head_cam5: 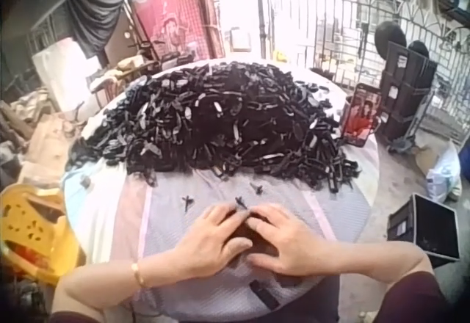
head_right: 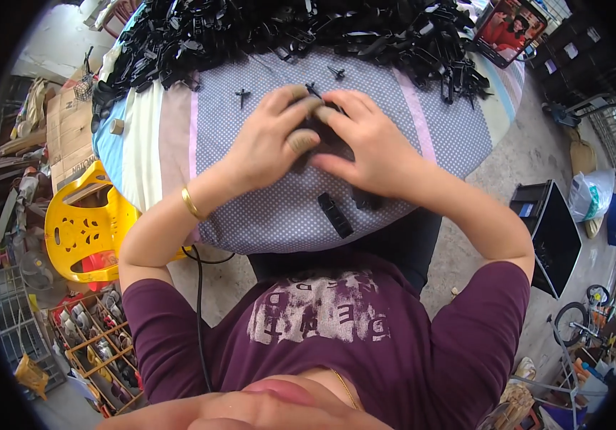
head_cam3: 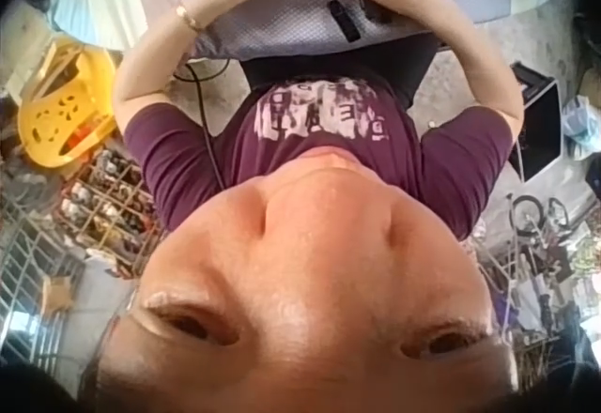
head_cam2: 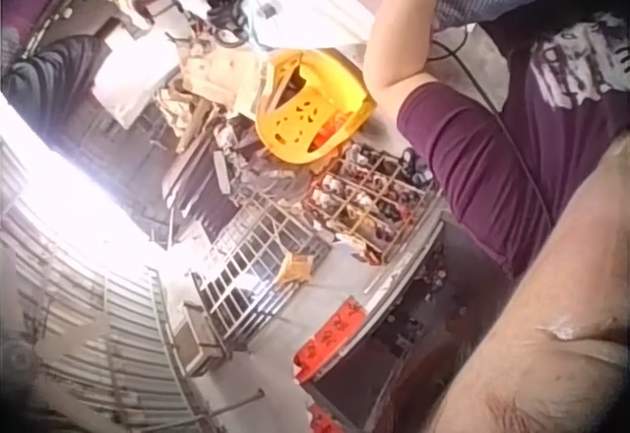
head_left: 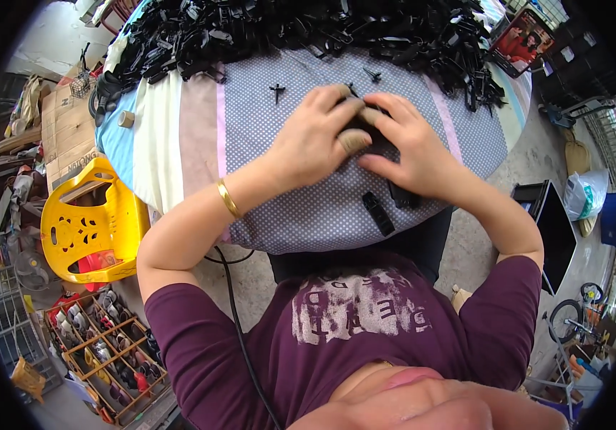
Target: Sorting and inspecting a large quantity of black plastic components on a workbench.
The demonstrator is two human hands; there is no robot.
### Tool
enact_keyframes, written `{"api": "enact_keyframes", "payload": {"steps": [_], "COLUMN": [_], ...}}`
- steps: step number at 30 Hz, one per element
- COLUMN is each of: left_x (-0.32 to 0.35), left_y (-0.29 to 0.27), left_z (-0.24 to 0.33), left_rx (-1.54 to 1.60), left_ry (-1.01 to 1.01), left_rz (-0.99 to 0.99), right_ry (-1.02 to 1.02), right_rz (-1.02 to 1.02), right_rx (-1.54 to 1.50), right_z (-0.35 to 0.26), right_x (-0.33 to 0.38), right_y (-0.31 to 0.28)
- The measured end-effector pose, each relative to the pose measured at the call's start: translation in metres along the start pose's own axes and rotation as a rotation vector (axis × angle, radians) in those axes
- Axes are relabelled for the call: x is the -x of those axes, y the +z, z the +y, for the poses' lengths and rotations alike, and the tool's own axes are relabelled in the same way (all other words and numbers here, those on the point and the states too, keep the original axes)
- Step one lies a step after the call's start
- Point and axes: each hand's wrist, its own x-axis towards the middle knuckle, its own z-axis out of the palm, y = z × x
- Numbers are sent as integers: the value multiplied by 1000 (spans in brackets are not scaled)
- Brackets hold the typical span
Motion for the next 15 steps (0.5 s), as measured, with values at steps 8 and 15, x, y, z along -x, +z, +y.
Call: {"api": "enact_keyframes", "payload": {"steps": [8,15], "left_x": [40,53], "left_y": [9,26], "left_z": [69,104], "left_rx": [306,730], "left_ry": [111,335], "left_rz": [-166,-152], "right_ry": [-106,-110], "right_rz": [126,124], "right_rx": [-21,-451], "right_z": [-36,-41], "right_x": [76,109], "right_y": [3,-8]}}
